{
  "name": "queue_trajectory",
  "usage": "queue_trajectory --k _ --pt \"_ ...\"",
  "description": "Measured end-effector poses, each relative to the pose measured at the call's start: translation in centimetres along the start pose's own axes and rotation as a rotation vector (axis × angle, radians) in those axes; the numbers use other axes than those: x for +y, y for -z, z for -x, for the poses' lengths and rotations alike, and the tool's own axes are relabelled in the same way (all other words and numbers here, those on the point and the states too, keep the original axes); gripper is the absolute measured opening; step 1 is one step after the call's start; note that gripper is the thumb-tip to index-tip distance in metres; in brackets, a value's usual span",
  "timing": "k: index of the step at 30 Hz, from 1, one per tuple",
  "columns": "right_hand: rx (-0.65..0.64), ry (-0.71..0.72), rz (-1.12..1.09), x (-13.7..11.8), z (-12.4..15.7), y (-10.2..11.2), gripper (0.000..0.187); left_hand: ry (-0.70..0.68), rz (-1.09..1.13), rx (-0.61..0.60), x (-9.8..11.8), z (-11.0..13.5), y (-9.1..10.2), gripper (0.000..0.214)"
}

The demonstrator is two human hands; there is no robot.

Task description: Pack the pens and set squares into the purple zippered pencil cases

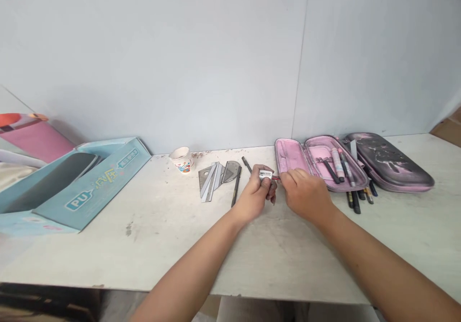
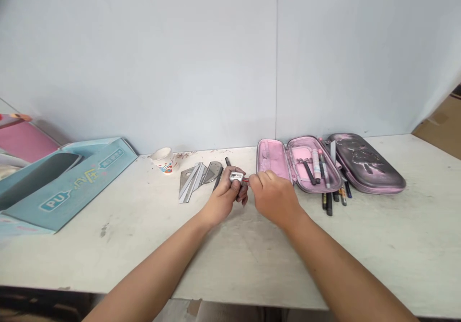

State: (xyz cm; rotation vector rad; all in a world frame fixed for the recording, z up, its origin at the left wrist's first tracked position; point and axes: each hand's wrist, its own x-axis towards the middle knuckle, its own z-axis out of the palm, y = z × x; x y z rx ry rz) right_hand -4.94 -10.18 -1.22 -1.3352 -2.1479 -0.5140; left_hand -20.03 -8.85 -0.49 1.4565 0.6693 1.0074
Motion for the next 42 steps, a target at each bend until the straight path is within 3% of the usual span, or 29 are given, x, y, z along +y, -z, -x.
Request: queue_trajectory --k 2,4,8,11,12,14,18,20,22,25,27,31,33,36,40,42 --pt "-0.057 -0.064 -0.086 -0.3 -0.1 0.2 0.022 -0.007 -0.052 -0.006 -0.1 0.3 0.1 0.027" --pt "-0.164 -0.173 -0.332 -0.2 -0.1 0.5 0.026 -0.022 -0.131 -0.024 -0.2 0.5 0.3 0.024" --pt "-0.603 -0.453 -1.122 1.0 0.0 1.6 0.036 -0.059 -0.319 -0.132 -0.2 1.3 0.3 0.019" --pt "-0.862 -0.595 -1.389 1.9 0.4 3.1 0.039 -0.055 -0.361 -0.191 -0.1 1.6 -0.4 0.02" --pt "-0.864 -0.594 -1.345 2.0 0.4 3.6 0.039 -0.052 -0.336 -0.186 -0.1 1.6 -0.7 0.02" --pt "-0.734 -0.508 -1.045 1.7 0.4 4.5 0.037 -0.036 -0.206 -0.15 -0.1 1.4 -1.3 0.02" --pt "-0.327 -0.076 -0.113 0.6 0.5 5.0 0.022 0.085 0.26 -0.1 -0.1 0.8 -1.8 0.021" --pt "-0.248 0.121 0.136 0.3 0.6 4.7 0.022 0.151 0.403 -0.112 0.1 0.8 -1.8 0.02" --pt "-0.242 0.185 0.188 0.2 0.5 4.5 0.02 0.16 0.412 -0.125 0.4 1.0 -1.7 0.018" --pt "-0.3 0.03 0.016 0.3 -0.2 4.9 0.016 0.067 0.269 -0.141 1.0 1.4 -1.7 0.018" --pt "-0.4 -0.132 -0.271 0.4 -0.9 5.5 0.024 -0.021 0.14 -0.145 1.4 1.7 -1.5 0.018" --pt "-0.749 -0.486 -1.046 0.9 -0.9 5.9 0.035 -0.16 -0.191 -0.171 1.4 2.0 -1.0 0.016" --pt "-0.841 -0.613 -1.232 1.1 -0.4 5.6 0.035 -0.161 -0.3 -0.194 0.9 2.0 -1.0 0.014" --pt "-0.707 -0.583 -1.037 1.0 0.1 5.1 0.034 -0.092 -0.235 -0.156 0.3 1.6 -1.4 0.014" --pt "-0.324 -0.105 -0.259 0.5 0.2 5.3 0.024 0.042 0.223 -0.064 0.3 0.9 -2.1 0.017" --pt "-0.245 0.094 0.019 0.3 0.1 5.4 0.021 0.105 0.395 -0.071 0.6 0.9 -2.2 0.018"
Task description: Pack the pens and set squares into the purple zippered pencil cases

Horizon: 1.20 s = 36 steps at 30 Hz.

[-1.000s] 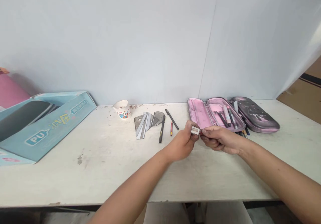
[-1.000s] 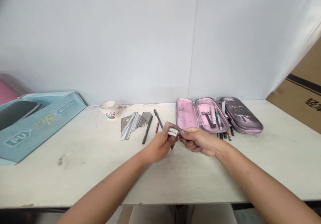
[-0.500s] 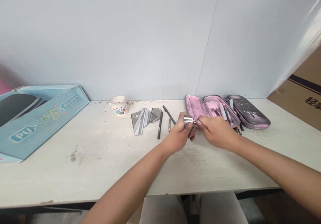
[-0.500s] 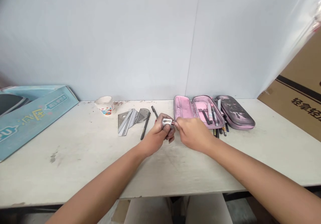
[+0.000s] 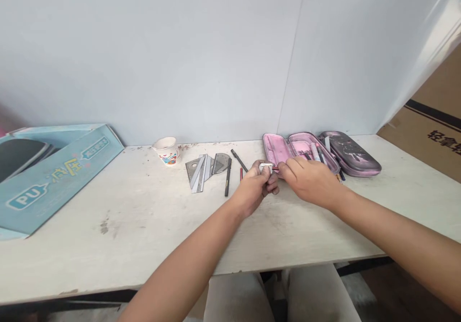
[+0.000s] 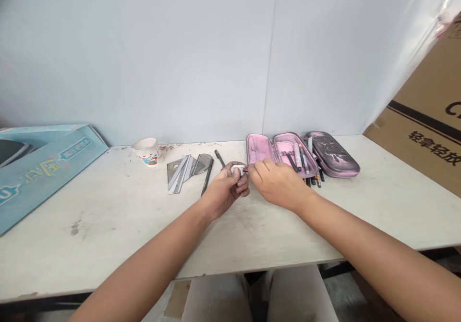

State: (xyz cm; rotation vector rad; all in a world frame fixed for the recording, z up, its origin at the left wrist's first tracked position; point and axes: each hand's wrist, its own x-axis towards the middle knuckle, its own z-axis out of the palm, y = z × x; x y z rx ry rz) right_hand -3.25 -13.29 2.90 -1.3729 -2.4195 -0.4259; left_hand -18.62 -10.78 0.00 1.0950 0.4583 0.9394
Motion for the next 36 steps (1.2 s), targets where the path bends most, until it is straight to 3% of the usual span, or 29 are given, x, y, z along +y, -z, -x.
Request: queue_trajectory --k 2,4,6,10,12,13,15,18,20,22,25,31,33,36 --pt "-0.001 0.03 0.098 -0.2 -0.2 0.0 0.02 0.019 0.031 -0.007 0.3 0.2 -0.1 0.019" --pt "-0.034 -0.058 -0.003 -0.2 -0.6 0.0 0.016 -0.019 -0.04 -0.006 0.5 0.5 0.0 0.019" --pt "-0.109 -0.171 -0.319 -0.1 -1.0 0.0 0.021 -0.085 -0.153 -0.023 0.7 0.7 0.2 0.019" --pt "-0.419 -0.388 -1.212 0.6 -1.4 -0.2 0.035 -0.207 -0.383 -0.101 0.8 0.7 0.6 0.019" --pt "-0.482 -0.476 -1.378 0.7 -1.3 -0.6 0.035 -0.216 -0.469 -0.112 0.7 0.5 0.9 0.018" --pt "-0.445 -0.491 -1.331 0.7 -1.2 -0.8 0.034 -0.207 -0.498 -0.099 0.6 0.3 1.0 0.017" --pt "-0.272 -0.439 -1.014 0.5 -1.0 -1.0 0.033 -0.18 -0.506 -0.033 0.5 0.0 1.2 0.017" --pt "-0.032 -0.173 -0.359 0.3 -0.6 -0.7 0.027 -0.145 -0.345 0.073 0.4 -0.3 1.1 0.019" --pt "0.008 -0.007 -0.075 0.3 -0.3 -0.6 0.027 -0.106 -0.194 0.077 0.4 -0.3 0.9 0.02" --pt "-0.015 0.031 0.035 0.2 -0.3 -0.5 0.028 -0.083 -0.138 0.049 0.2 -0.2 0.7 0.02" --pt "-0.104 -0.116 -0.139 0.2 -0.9 -0.8 0.026 -0.114 -0.259 0.032 0.1 0.0 0.9 0.016" --pt "-0.598 -0.402 -1.245 1.3 -1.4 -1.6 0.036 -0.165 -0.685 -0.046 0.2 0.4 1.7 0.009" --pt "-0.637 -0.435 -1.293 1.6 -1.2 -1.8 0.035 -0.151 -0.726 -0.057 0.1 0.2 1.7 0.009" --pt "-0.367 -0.372 -0.865 1.1 -1.1 -1.6 0.033 -0.108 -0.534 0.023 0.0 -0.3 1.4 0.01"
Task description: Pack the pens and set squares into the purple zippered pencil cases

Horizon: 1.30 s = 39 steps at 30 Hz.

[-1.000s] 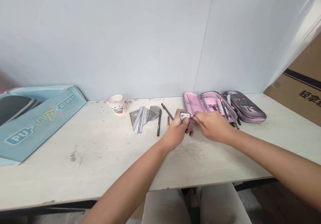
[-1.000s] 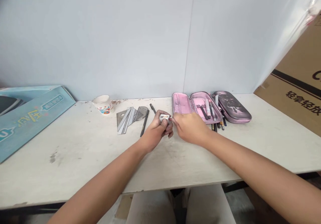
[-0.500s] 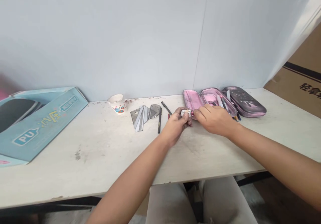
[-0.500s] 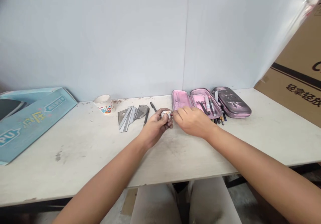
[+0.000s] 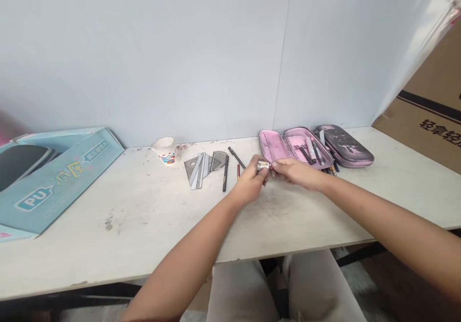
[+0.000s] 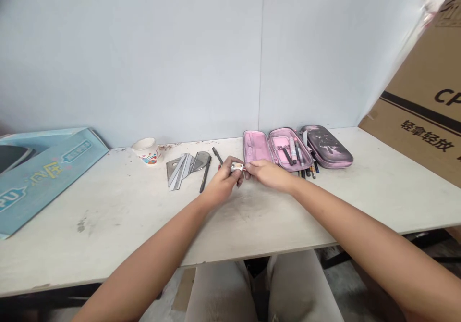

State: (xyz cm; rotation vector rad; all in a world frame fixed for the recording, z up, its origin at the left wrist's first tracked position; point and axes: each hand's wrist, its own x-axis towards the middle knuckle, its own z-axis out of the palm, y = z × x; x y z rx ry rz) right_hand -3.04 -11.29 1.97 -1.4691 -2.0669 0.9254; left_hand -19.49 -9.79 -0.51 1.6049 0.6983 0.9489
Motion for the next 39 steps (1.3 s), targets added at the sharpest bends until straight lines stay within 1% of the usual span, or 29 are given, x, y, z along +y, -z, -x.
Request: queue_trajectory --k 1,2,3,4,5,6,7,9,10,12,13,14,15,16,17,19,21,23,25,27,28,30,31,33,34,35,36,37,39 --pt "0.128 0.078 0.206 -0.3 0.1 -0.1 0.03 0.03 0.121 0.032 0.1 -0.1 -0.1 0.012" --pt "0.226 0.162 0.411 -0.7 0.1 -0.3 0.027 0.062 0.25 0.052 0.2 -0.2 -0.2 0.013" --pt "0.282 0.237 0.588 -1.0 0.1 -0.5 0.025 0.09 0.367 0.063 0.3 -0.3 -0.2 0.015" --pt "0.303 0.288 0.719 -1.3 0.1 -0.6 0.024 0.111 0.455 0.065 0.5 -0.3 -0.2 0.016" --pt "0.302 0.305 0.792 -1.6 -0.1 -0.7 0.024 0.118 0.507 0.06 0.6 -0.3 -0.2 0.018" --pt "0.291 0.294 0.805 -1.7 -0.3 -0.8 0.024 0.111 0.522 0.055 0.7 -0.2 -0.1 0.019" --pt "0.276 0.258 0.76 -1.8 -0.5 -0.8 0.023 0.092 0.507 0.053 0.7 -0.2 0.0 0.019" --pt "0.205 0.153 0.508 -1.7 -1.1 -0.6 0.024 0.035 0.408 0.048 0.7 0.0 0.2 0.018" --pt "0.128 0.099 0.322 -1.6 -1.3 -0.4 0.027 0.007 0.329 0.037 0.6 0.0 0.3 0.017" --pt "-0.078 -0.002 -0.052 -1.4 -1.5 0.2 0.031 -0.034 0.152 0.006 0.3 0.0 0.5 0.016" --pt "-0.161 -0.047 -0.187 -1.3 -1.5 0.5 0.031 -0.047 0.077 -0.011 0.2 0.0 0.5 0.016" --pt "-0.203 -0.075 -0.261 -1.3 -1.4 0.7 0.031 -0.055 0.028 -0.024 0.1 0.0 0.5 0.017" --pt "-0.198 -0.08 -0.259 -1.4 -1.2 0.8 0.032 -0.055 0.013 -0.026 0.1 -0.1 0.6 0.017" --pt "-0.144 -0.06 -0.179 -1.6 -1.0 0.9 0.032 -0.048 0.039 -0.013 0.1 -0.2 0.6 0.017" --pt "-0.055 -0.019 -0.033 -1.8 -0.8 0.8 0.032 -0.034 0.101 0.013 0.1 -0.3 0.6 0.017" --pt "0.145 0.101 0.364 -2.2 -0.4 0.6 0.029 0.007 0.292 0.071 0.4 -0.3 0.6 0.017" --pt "0.275 0.226 0.732 -2.4 0.0 0.3 0.027 0.056 0.486 0.101 0.6 -0.3 0.7 0.017" --pt "0.3 0.322 0.943 -2.3 0.0 0.0 0.03 0.104 0.602 0.097 0.8 -0.3 0.7 0.019" --pt "0.292 0.344 1.0 -2.1 -0.1 -0.2 0.031 0.139 0.643 0.088 0.9 -0.1 0.6 0.021" --pt "0.289 0.288 0.927 -1.9 -0.6 -0.4 0.029 0.135 0.622 0.081 0.7 -0.1 0.6 0.022" --pt "0.283 0.25 0.84 -1.8 -0.8 -0.4 0.029 0.117 0.592 0.078 0.6 -0.1 0.7 0.022" --pt "0.227 0.172 0.555 -1.6 -1.4 -0.4 0.03 0.065 0.495 0.073 0.4 0.0 0.9 0.021" --pt "0.169 0.129 0.364 -1.5 -1.6 -0.4 0.032 0.039 0.427 0.068 0.3 0.0 1.0 0.021" --pt "0.01 0.022 -0.023 -1.1 -1.9 -0.3 0.034 0.005 0.261 0.043 0.2 0.1 1.2 0.018" --pt "-0.059 -0.031 -0.163 -1.0 -1.9 -0.3 0.034 -0.003 0.179 0.028 0.1 0.1 1.3 0.017" --pt "-0.094 -0.069 -0.232 -0.8 -1.9 -0.3 0.035 -0.006 0.11 0.018 0.1 0.1 1.3 0.016" --pt "-0.08 -0.076 -0.217 -0.7 -1.8 -0.4 0.035 -0.004 0.067 0.017 0.0 0.1 1.3 0.015" --pt "-0.011 -0.051 -0.122 -0.7 -1.6 -0.5 0.035 -0.001 0.056 0.03 -0.1 0.0 1.2 0.015" --pt "0.204 0.074 0.217 -0.7 -1.1 -0.9 0.031 0.002 0.128 0.078 -0.3 -0.1 1.0 0.013"
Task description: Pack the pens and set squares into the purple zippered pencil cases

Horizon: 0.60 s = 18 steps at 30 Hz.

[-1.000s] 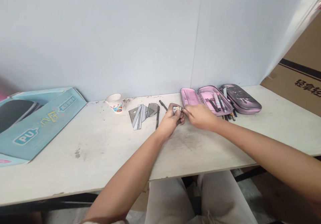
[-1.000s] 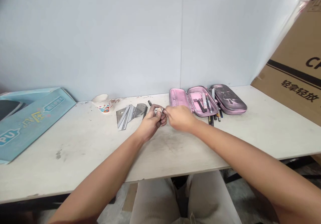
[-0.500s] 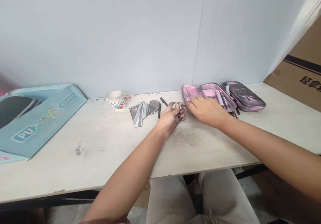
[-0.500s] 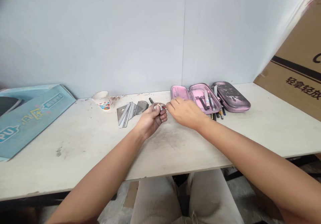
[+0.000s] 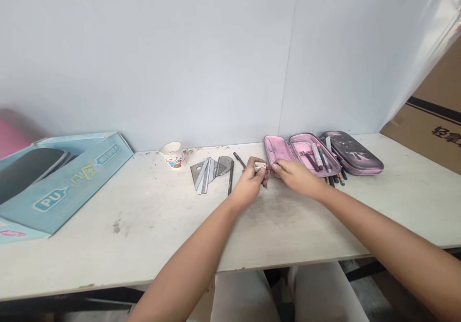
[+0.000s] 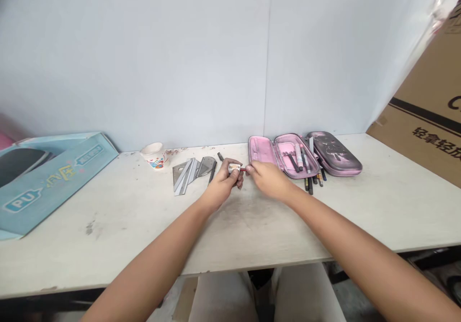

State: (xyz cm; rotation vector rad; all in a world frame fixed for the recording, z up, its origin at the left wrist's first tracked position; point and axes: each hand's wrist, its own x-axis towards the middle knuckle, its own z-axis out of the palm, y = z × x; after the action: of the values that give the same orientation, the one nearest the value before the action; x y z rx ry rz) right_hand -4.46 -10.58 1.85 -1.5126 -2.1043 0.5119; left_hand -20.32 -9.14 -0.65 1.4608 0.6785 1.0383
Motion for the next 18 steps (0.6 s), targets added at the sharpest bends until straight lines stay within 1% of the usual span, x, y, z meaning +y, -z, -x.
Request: queue_trajectory --k 1,2,3,5,9,12,16,18 --pt "0.095 0.083 0.181 -0.1 0.2 -0.2 0.028 0.004 0.06 0.015 -0.1 0.0 -0.1 0.013" --pt "0.158 0.158 0.335 -0.2 0.5 -0.4 0.024 0.007 0.119 0.02 -0.1 -0.1 -0.1 0.014" --pt "0.192 0.214 0.444 -0.3 0.6 -0.6 0.023 0.009 0.162 0.018 -0.2 -0.1 -0.2 0.015" --pt "0.206 0.257 0.534 -0.5 0.7 -0.9 0.024 0.014 0.172 0.003 -0.2 0.0 -0.1 0.018" --pt "0.18 0.205 0.456 -0.3 0.1 -1.1 0.022 -0.01 0.042 -0.002 -0.2 0.1 0.2 0.019" --pt "0.115 0.166 0.291 0.2 -0.5 -1.3 0.02 -0.023 -0.065 -0.006 -0.2 0.0 0.6 0.02" --pt "0.021 0.119 0.029 1.2 -1.2 -1.7 0.03 0.009 -0.196 -0.012 -0.2 0.1 0.7 0.018" --pt "0.041 0.106 0.001 1.6 -1.2 -1.8 0.034 0.018 -0.215 -0.029 -0.3 0.1 0.6 0.019"
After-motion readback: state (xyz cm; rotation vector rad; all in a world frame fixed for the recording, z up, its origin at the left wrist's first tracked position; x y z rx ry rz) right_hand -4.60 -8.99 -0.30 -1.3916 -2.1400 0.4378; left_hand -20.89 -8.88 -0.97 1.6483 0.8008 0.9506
